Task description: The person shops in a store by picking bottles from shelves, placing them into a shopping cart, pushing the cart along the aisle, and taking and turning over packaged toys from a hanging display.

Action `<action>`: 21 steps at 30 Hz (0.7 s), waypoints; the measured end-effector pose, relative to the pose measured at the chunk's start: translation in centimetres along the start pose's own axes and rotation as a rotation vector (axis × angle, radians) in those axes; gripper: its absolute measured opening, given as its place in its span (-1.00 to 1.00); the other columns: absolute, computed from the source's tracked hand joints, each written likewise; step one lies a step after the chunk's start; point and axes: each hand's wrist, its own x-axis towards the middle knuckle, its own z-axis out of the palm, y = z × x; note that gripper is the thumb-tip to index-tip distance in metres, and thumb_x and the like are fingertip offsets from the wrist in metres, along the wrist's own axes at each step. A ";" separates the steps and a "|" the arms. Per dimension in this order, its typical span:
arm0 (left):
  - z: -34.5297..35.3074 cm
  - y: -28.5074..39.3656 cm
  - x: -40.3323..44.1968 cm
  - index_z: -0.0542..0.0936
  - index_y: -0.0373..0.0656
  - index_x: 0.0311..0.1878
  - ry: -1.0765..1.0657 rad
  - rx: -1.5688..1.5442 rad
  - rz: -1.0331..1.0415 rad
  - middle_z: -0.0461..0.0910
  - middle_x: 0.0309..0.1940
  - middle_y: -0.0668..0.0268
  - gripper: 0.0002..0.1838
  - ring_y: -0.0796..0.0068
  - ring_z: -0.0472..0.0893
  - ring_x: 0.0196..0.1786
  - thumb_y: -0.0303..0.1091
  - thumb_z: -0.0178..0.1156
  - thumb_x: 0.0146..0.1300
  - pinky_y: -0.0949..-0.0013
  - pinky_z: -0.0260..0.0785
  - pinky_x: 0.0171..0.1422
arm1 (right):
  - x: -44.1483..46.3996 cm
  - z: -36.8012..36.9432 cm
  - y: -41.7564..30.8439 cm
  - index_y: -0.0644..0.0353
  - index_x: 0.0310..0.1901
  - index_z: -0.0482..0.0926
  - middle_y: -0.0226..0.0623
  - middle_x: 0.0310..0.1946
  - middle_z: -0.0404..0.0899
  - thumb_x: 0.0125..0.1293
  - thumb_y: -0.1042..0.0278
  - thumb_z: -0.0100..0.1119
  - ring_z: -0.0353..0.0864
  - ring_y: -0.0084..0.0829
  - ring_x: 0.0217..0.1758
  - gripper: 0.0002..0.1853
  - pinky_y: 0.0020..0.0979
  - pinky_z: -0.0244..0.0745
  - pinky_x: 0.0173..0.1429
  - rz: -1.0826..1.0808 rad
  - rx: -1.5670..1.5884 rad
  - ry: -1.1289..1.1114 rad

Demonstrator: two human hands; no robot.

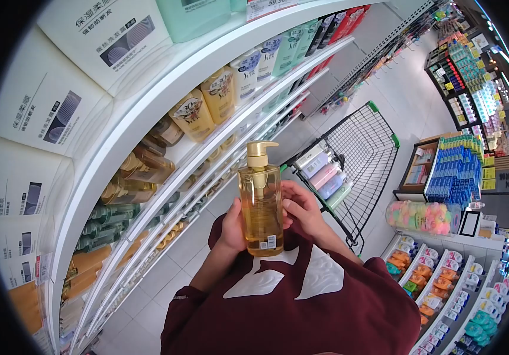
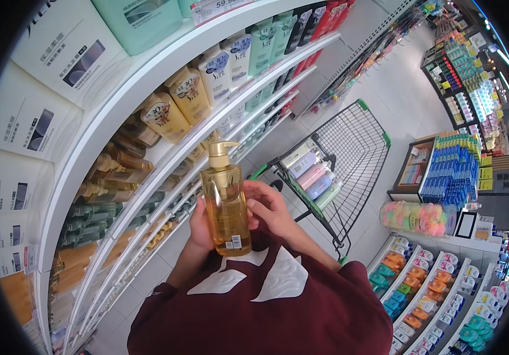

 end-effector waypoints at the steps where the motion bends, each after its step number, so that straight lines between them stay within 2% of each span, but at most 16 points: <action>1: 0.1 0.0 0.0 0.19 -0.35 0.46 0.002 0.000 -0.001 0.52 0.18 -0.10 -0.12 -0.08 0.60 0.19 0.32 -0.20 0.45 -0.06 0.42 0.34 | -0.1 0.0 -0.2 0.26 0.34 0.34 -0.21 0.16 0.52 0.45 0.56 0.00 0.51 -0.56 -0.12 -0.56 -0.44 0.51 -0.03 0.057 0.099 0.025; 2: 0.5 0.1 0.0 0.19 -0.34 0.47 0.075 0.053 0.001 0.49 0.23 -0.07 -0.15 -0.03 0.56 0.25 0.29 -0.20 0.47 -0.04 0.37 0.39 | -0.1 -0.1 -0.1 0.26 0.34 0.34 -0.21 0.16 0.52 0.45 0.56 0.00 0.51 -0.56 -0.12 -0.56 -0.44 0.51 -0.03 0.057 0.101 0.026; 3: 0.8 0.1 0.0 0.18 -0.33 0.48 0.148 0.107 0.002 0.46 0.29 -0.03 -0.17 0.03 0.51 0.32 0.26 -0.20 0.48 -0.02 0.33 0.43 | 0.1 -0.2 -0.1 0.24 0.36 0.32 -0.20 0.21 0.48 0.44 0.54 0.02 0.49 -0.50 0.02 -0.53 -0.39 0.48 0.11 0.010 -0.017 0.050; 4: 0.9 0.3 -0.1 0.09 -0.26 0.54 0.202 0.234 -0.001 0.32 0.43 0.08 -0.23 0.20 0.38 0.44 0.14 -0.17 0.50 0.08 0.18 0.54 | 0.2 -0.4 -0.1 0.22 0.38 0.31 -0.19 0.26 0.44 0.43 0.53 0.05 0.48 -0.45 0.15 -0.50 -0.35 0.44 0.24 -0.037 -0.136 0.074; 5: 1.3 0.3 0.1 0.09 -0.26 0.54 0.203 0.235 -0.002 0.32 0.43 0.08 -0.23 0.20 0.38 0.44 0.14 -0.17 0.50 0.08 0.18 0.54 | 0.2 -0.6 0.2 0.22 0.38 0.31 -0.19 0.26 0.44 0.43 0.53 0.05 0.48 -0.45 0.15 -0.50 -0.35 0.44 0.24 -0.037 -0.134 0.074; 7: 2.3 0.0 0.8 0.03 -0.15 0.59 0.337 0.477 0.084 0.23 0.49 0.08 -0.31 0.21 0.28 0.51 -0.04 -0.16 0.51 0.11 0.09 0.59 | 0.2 -0.9 0.6 0.18 0.46 0.18 -0.17 0.33 0.35 0.40 0.50 0.10 0.34 -0.33 0.39 -0.38 -0.23 0.35 0.39 -0.143 -0.229 0.059; 8: 2.0 0.0 0.9 -0.05 -0.13 0.62 0.313 0.431 0.099 0.18 0.51 0.12 -0.26 0.26 0.21 0.55 -0.22 -0.04 0.46 0.18 0.03 0.60 | 0.1 -0.8 0.6 0.18 0.46 0.18 -0.17 0.33 0.35 0.40 0.50 0.10 0.34 -0.33 0.39 -0.38 -0.23 0.35 0.39 -0.145 -0.227 0.059; 9: 2.1 0.0 1.0 -0.05 -0.13 0.62 0.313 0.433 0.096 0.18 0.51 0.12 -0.26 0.26 0.21 0.55 -0.22 -0.04 0.46 0.18 0.03 0.60 | 0.0 -0.6 0.5 0.18 0.48 0.11 -0.15 0.35 0.32 0.40 0.50 0.11 0.31 -0.30 0.42 -0.34 -0.19 0.28 0.44 -0.108 -0.190 0.065; 10: 2.2 0.0 1.2 -0.08 -0.13 0.62 0.337 0.632 0.114 0.16 0.51 0.13 -0.24 0.29 0.23 0.53 -0.29 -0.01 0.45 0.20 0.03 0.59 | -0.1 -0.4 0.5 0.18 0.51 0.05 -0.14 0.37 0.29 0.40 0.49 0.11 0.28 -0.27 0.45 -0.30 -0.14 0.22 0.49 -0.070 -0.152 0.070; 11: 2.2 0.0 1.3 -0.12 -0.13 0.63 0.358 0.832 0.132 0.15 0.52 0.14 -0.20 0.32 0.25 0.51 -0.35 0.03 0.44 0.23 0.02 0.59 | -0.2 -0.5 0.7 0.18 0.51 0.05 -0.14 0.37 0.29 0.40 0.49 0.11 0.28 -0.27 0.45 -0.30 -0.14 0.22 0.49 -0.071 -0.148 0.073; 12: 1.7 0.1 1.2 -0.11 -0.16 0.63 0.368 0.795 0.084 0.15 0.51 0.12 -0.17 0.31 0.25 0.50 -0.44 0.08 0.41 0.23 0.11 0.55 | -0.3 -0.6 1.1 0.20 0.51 0.01 -0.14 0.38 0.27 0.40 0.48 0.13 0.26 -0.27 0.47 -0.27 -0.15 0.21 0.49 -0.043 -0.156 0.084; 13: 1.7 0.2 1.1 -0.11 -0.16 0.63 0.370 0.797 0.074 0.15 0.51 0.12 -0.17 0.31 0.25 0.50 -0.44 0.08 0.41 0.23 0.11 0.55 | -0.4 -0.6 1.4 0.22 0.52 -0.02 -0.14 0.38 0.26 0.40 0.46 0.15 0.25 -0.27 0.48 -0.25 -0.16 0.20 0.50 -0.013 -0.163 0.097; 15: 1.9 0.3 1.1 -0.04 -0.20 0.61 0.365 0.864 0.024 0.17 0.50 0.09 -0.19 0.27 0.30 0.48 -0.40 0.13 0.40 0.24 0.25 0.47 | -0.1 -0.4 1.1 0.22 0.50 0.03 -0.17 0.33 0.33 0.38 0.42 0.21 0.32 -0.31 0.43 -0.25 -0.24 0.26 0.45 -0.097 -0.242 0.141; 16: 1.0 0.2 1.1 0.01 -0.21 0.60 0.350 0.907 0.037 0.19 0.49 0.06 -0.20 0.26 0.36 0.43 -0.41 0.16 0.38 0.25 0.35 0.39 | -0.2 -0.5 0.8 0.22 0.49 0.05 -0.19 0.28 0.39 0.37 0.41 0.24 0.38 -0.35 0.38 -0.25 -0.27 0.30 0.42 -0.027 -0.168 0.193; 18: 0.8 0.1 1.4 0.10 -0.22 0.57 0.356 0.900 0.044 0.26 0.44 0.02 -0.25 0.25 0.40 0.40 -0.40 0.18 0.37 0.25 0.36 0.38 | -0.4 -1.0 0.5 0.22 0.46 0.13 -0.25 0.14 0.51 0.35 0.38 0.29 0.53 -0.42 0.20 -0.27 -0.33 0.43 0.30 0.046 -0.078 0.276; 21: 0.4 -0.3 2.3 0.17 -0.24 0.53 0.377 0.973 0.004 0.32 0.40 0.01 -0.29 0.27 0.41 0.39 -0.38 0.19 0.37 0.26 0.37 0.35 | -0.6 -1.8 0.7 0.21 0.45 0.15 -0.24 0.12 0.52 0.34 0.36 0.30 0.55 -0.44 0.16 -0.27 -0.34 0.46 0.25 -0.028 -0.099 0.347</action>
